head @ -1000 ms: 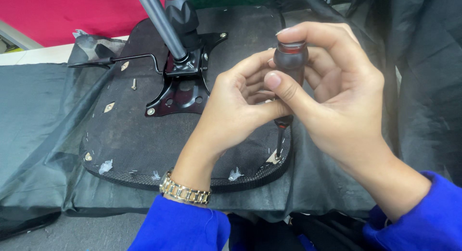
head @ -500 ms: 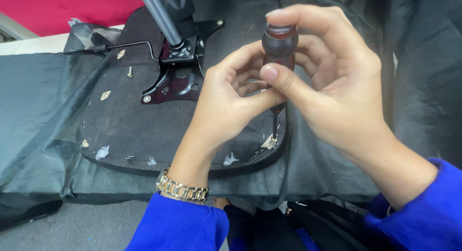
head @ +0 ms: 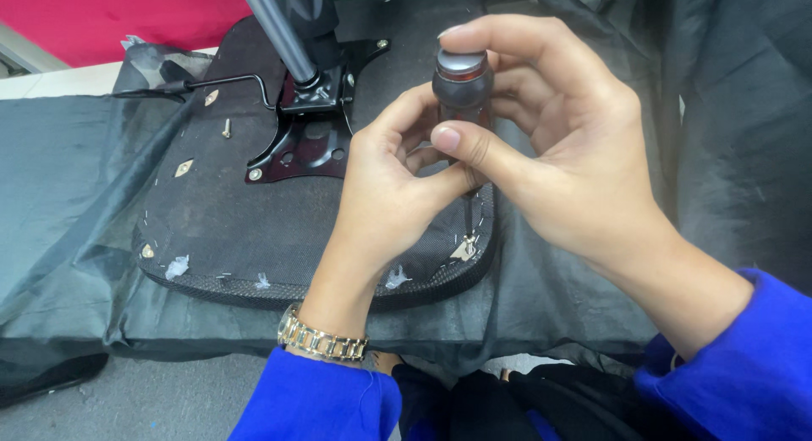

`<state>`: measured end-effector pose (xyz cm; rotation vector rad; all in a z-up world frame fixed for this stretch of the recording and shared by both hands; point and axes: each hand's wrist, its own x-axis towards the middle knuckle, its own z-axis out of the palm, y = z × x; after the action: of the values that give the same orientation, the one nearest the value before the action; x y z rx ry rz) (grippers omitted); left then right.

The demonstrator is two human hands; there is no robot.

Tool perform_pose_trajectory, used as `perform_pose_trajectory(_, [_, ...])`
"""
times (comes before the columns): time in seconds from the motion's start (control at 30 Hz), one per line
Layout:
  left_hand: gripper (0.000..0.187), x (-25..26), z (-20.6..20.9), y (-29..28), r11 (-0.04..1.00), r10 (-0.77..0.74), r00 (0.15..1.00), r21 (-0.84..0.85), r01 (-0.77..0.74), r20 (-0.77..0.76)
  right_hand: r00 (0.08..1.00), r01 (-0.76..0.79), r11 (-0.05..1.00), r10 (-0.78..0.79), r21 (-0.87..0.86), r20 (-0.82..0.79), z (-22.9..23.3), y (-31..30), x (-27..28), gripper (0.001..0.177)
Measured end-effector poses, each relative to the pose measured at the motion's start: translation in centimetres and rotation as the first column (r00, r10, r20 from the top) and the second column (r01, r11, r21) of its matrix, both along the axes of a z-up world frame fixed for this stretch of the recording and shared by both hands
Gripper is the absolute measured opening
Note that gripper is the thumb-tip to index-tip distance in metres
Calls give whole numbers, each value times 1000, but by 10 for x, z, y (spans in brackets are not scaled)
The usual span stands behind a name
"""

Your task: The person uses a screwdriver to fasten screws into a black fabric-covered furniture base. They repeatedly pick up screws, align them in pre-drilled holes, and tighten them with the screwdriver.

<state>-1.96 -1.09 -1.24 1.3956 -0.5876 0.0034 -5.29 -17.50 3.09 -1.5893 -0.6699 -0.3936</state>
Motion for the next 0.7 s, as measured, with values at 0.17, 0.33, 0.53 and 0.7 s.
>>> perform_pose_trajectory(0.17, [78, 7, -2, 18, 953, -48, 991, 292, 83, -125, 996, -27, 998, 32, 58, -81, -1, -2, 0, 43])
perform_pose_trajectory(0.33, [77, -16, -33, 27, 702, -52, 987, 697, 145, -153, 985, 17, 998, -6, 63, -173, 2, -2, 1, 43])
perform_pose_trajectory(0.53, [23, -28, -70, 15, 745, 45, 998, 664, -65, 47, 997, 7, 996, 0, 92, -77, -7, 2, 3, 43])
perform_pose_trajectory(0.7, [18, -29, -78, 16, 808, 46, 996, 584, -78, 70, 986, 106, 980, -82, 166, -147, -11, 8, 11, 41])
